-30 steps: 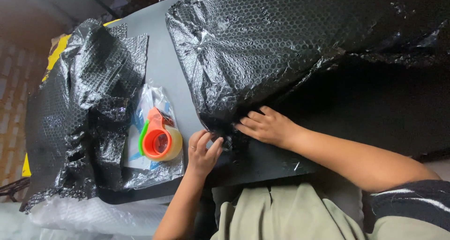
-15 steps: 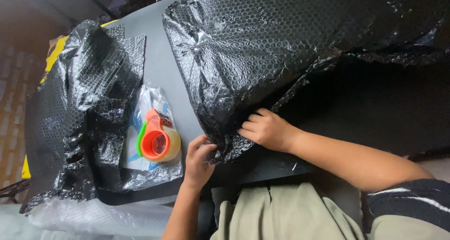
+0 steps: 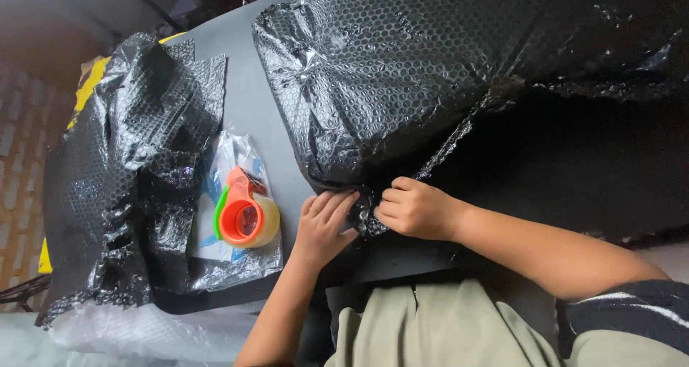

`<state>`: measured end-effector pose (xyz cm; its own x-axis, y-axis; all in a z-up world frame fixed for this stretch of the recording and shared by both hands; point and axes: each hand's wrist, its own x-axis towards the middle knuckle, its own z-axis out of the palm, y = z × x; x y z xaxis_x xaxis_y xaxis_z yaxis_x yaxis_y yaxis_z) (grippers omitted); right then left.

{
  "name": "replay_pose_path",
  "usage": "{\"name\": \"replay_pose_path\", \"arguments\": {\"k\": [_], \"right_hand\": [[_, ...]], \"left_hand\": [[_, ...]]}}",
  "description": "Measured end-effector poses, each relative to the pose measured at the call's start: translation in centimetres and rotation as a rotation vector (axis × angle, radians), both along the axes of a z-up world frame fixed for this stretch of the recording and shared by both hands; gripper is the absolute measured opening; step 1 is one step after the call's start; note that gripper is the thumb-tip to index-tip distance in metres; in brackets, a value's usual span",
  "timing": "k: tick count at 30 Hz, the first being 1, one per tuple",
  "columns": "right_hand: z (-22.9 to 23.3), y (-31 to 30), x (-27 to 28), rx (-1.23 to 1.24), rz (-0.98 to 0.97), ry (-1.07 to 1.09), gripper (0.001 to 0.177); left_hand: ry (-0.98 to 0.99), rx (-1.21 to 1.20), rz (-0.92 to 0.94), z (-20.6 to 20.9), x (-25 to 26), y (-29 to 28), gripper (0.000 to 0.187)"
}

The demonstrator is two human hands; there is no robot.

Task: Wrapping a flat electronic device in black bubble wrap and securing it with tape using a dispenser.

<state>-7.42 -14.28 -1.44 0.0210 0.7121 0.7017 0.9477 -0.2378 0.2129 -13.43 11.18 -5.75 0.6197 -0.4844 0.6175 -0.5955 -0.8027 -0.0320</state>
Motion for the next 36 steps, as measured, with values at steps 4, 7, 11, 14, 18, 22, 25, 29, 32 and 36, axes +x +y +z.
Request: {"name": "replay_pose_path", "arguments": {"k": [4, 7, 11, 14, 18, 22, 25, 29, 32, 36], "right_hand": [[2.2, 0.7, 0.4, 0.032, 0.002, -0.05, 0.025], [4.4, 1.6, 1.0, 0.096, -0.001, -0.148, 0.024], [5.0, 2.8, 2.6, 0.223, 0.031, -0.211, 0.018], [4.6, 3.5, 3.7, 0.27, 0.062, -0.178, 0.011], [2.8, 4.0, 4.7, 0.287, 0.058, -0.108, 0.009], [2.2, 4.1, 5.5, 0.316, 0.035, -0.055, 0.018], [3.3, 4.1, 5.4, 0.214, -0.056, -0.015, 0.023], [6.2, 4.3, 4.9, 0.102, -0.217, 0.219, 0.024], [6.8, 4.9, 5.7, 0.067, -0.265, 0.568, 0.039], [6.3, 5.8, 7.7, -0.04, -0.384, 0.877, 0.051]], "left_hand": [[-0.023, 0.037, 0.048, -0.4, 1.3, -0.4, 0.052], [-0.031, -0.028, 0.062, -0.9, 1.9, -0.5, 0.04], [-0.025, -0.175, 0.035, 0.1, 2.5, -0.9, 0.03], [-0.033, -0.254, 0.014, 0.6, 2.6, -1.1, 0.017], [0.013, -0.363, 0.0, -0.1, 2.6, -0.5, 0.024], [0.04, -0.536, -0.017, -0.6, 2.5, -0.2, 0.038], [-0.179, -0.445, 0.037, 0.8, 2.6, -1.0, 0.031], [-0.384, -0.377, 0.179, -0.8, 4.3, -0.4, 0.015], [-0.359, -0.459, 0.117, -0.4, 5.0, -0.9, 0.02], [-0.24, -0.629, 0.064, 0.3, 4.9, -1.1, 0.01]]}}
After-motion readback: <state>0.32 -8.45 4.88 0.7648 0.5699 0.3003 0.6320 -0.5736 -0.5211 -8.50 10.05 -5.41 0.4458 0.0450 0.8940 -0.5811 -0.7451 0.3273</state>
